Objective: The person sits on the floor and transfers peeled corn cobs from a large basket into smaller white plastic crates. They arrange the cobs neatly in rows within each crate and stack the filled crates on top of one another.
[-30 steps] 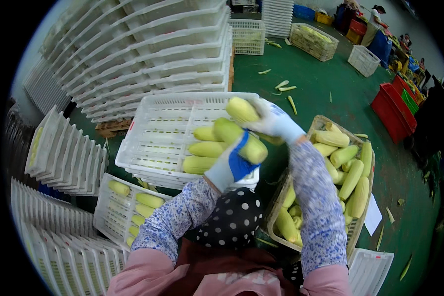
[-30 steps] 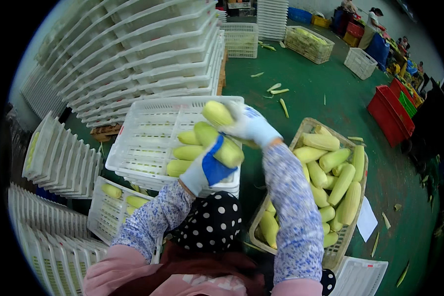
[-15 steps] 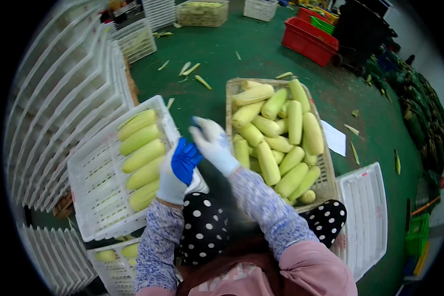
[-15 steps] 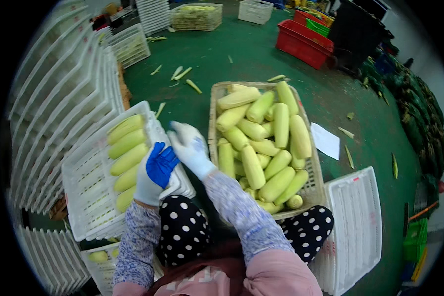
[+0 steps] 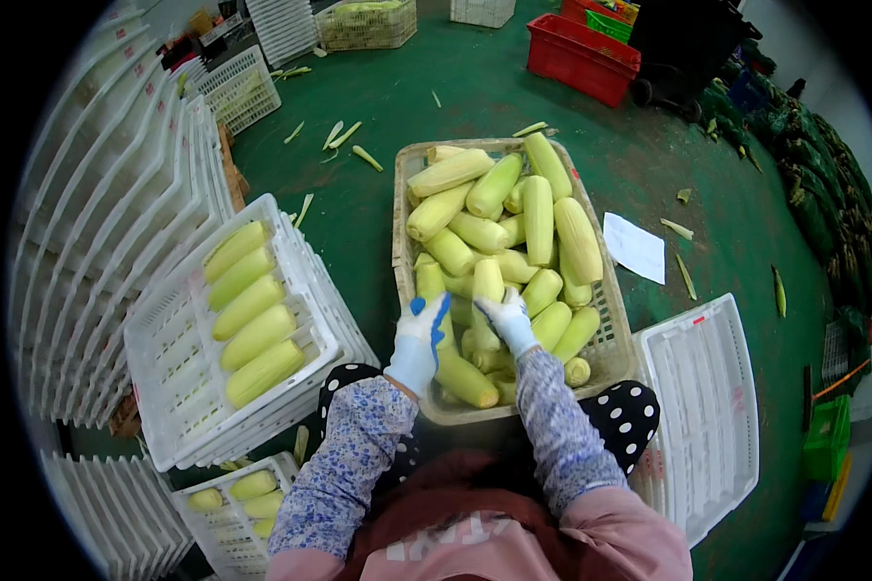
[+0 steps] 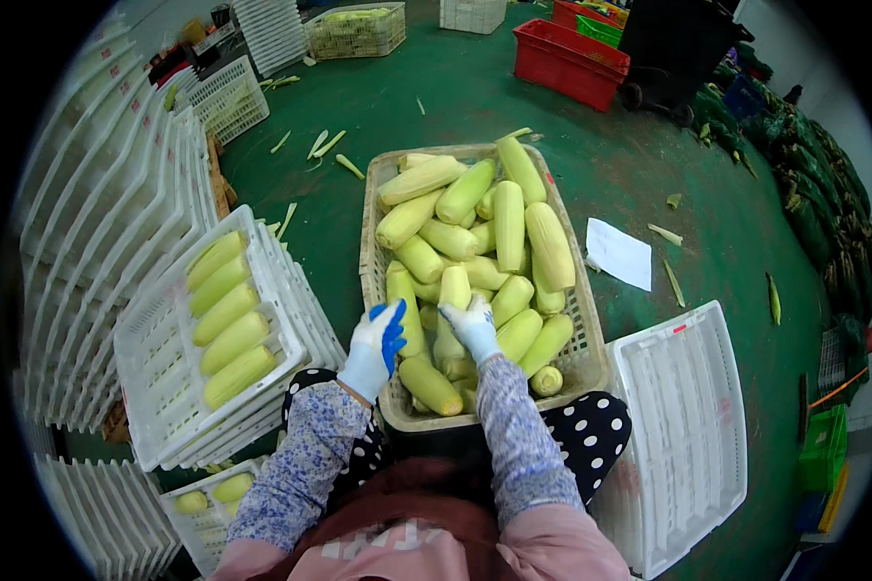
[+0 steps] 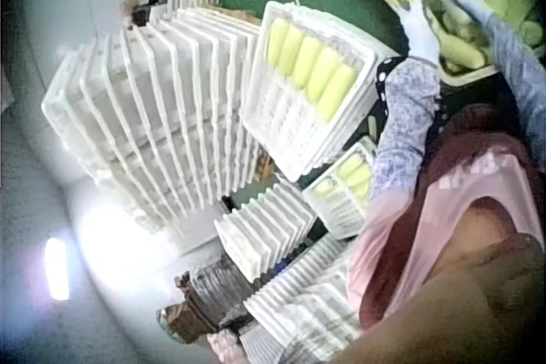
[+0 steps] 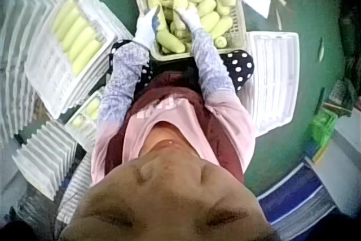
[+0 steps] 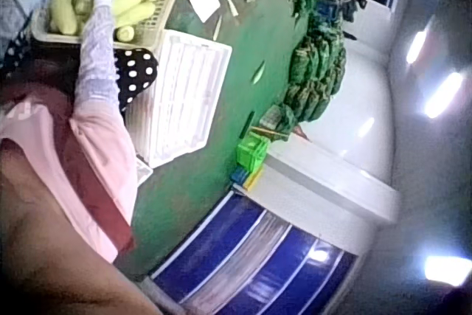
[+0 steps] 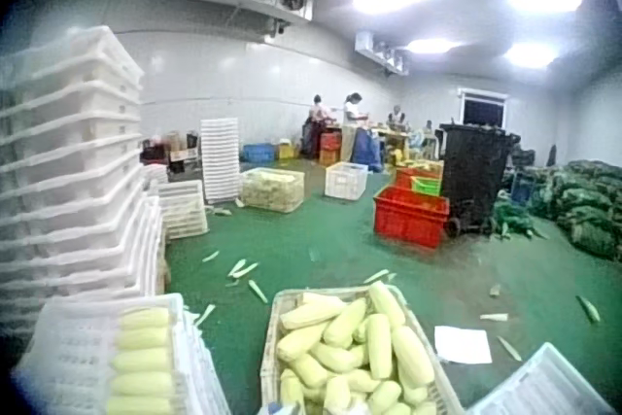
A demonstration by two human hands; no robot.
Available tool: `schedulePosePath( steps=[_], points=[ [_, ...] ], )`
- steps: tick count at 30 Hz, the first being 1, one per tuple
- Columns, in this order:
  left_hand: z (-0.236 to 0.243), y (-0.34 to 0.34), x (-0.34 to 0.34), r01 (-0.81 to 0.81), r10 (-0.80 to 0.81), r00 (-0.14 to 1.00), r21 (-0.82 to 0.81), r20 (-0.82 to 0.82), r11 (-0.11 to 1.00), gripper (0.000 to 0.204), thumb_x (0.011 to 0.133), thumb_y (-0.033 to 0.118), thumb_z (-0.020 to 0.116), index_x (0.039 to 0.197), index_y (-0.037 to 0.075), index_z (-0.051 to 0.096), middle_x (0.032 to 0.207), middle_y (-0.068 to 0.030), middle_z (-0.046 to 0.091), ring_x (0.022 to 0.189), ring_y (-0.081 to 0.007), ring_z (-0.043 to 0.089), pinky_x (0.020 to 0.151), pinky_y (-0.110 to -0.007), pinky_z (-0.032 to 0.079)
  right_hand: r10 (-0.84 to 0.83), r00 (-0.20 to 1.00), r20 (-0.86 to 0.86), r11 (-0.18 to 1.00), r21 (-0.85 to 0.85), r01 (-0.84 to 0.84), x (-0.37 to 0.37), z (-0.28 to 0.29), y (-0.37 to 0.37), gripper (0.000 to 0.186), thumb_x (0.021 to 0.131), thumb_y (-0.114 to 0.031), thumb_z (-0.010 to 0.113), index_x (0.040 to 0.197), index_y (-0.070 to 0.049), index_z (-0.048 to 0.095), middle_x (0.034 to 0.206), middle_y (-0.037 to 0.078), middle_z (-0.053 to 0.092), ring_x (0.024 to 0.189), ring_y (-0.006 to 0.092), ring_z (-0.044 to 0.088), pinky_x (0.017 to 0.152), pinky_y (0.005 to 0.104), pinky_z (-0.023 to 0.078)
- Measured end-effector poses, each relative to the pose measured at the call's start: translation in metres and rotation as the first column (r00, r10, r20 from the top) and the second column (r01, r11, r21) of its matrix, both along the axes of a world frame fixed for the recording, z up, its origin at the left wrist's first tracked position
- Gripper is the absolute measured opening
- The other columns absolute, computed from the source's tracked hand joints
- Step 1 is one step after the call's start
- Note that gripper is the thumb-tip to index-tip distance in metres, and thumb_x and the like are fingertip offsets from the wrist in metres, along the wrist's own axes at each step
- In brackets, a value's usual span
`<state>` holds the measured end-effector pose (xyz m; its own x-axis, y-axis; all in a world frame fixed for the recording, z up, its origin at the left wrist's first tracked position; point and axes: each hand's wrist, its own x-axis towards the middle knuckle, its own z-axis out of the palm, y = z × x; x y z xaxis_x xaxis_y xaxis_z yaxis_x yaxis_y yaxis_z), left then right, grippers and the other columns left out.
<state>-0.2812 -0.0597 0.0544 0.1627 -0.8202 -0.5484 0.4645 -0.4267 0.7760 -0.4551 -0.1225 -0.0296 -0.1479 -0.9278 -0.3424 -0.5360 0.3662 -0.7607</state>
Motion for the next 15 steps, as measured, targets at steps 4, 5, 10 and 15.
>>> schedulePosePath(
  steps=[4,5,10,15],
  points=[
    [0.019,0.001,-0.019,0.242,-0.257,0.907,-0.084,-0.333,0.967,0.046,0.089,0.033,0.065,0.124,0.006,0.051,0.106,-0.0040,0.060,0.091,-0.0149,0.059,0.080,-0.030,0.048,0.183,0.754,-0.631,0.254,-0.711,-0.656,-0.022,0.019,-0.004,0.038,0.086,-0.021,0.063,0.115,0.002,0.054,0.100,0.022,0.064,0.092,0.0297,0.062,0.078,0.0378,0.051],
    [0.015,0.003,-0.021,0.212,-0.248,0.875,-0.132,-0.415,0.968,0.046,0.091,0.033,0.064,0.125,0.005,0.050,0.108,-0.0046,0.060,0.095,-0.0161,0.060,0.084,-0.031,0.048,0.269,0.933,-0.240,0.613,-0.704,-0.358,-0.022,0.042,-0.013,0.030,0.090,-0.023,0.060,0.109,0.000,0.058,0.096,0.021,0.064,0.088,0.0295,0.063,0.076,0.0385,0.050],
    [0.021,-0.002,-0.011,0.011,-0.139,0.674,-0.179,-0.725,0.984,0.051,0.093,0.034,0.060,0.134,0.008,0.044,0.126,-0.0091,0.055,0.115,-0.0263,0.055,0.101,-0.046,0.043,-0.257,0.890,-0.377,0.884,-0.464,0.058,-0.062,0.032,-0.103,0.067,0.076,-0.049,0.068,0.116,0.004,0.058,0.113,0.029,0.059,0.107,0.0405,0.056,0.094,0.0444,0.044],
    [0.054,-0.009,0.007,-0.032,-0.059,0.686,-0.112,-0.725,0.993,0.047,0.093,0.039,0.058,0.131,0.013,0.050,0.114,-0.0056,0.062,0.102,-0.0179,0.061,0.090,-0.038,0.050,-0.311,0.949,-0.046,0.746,-0.631,0.214,-0.092,-0.044,-0.136,0.054,0.070,-0.033,0.077,0.101,0.004,0.053,0.090,0.019,0.063,0.073,0.0328,0.063,0.068,0.0385,0.053]
  ],
)
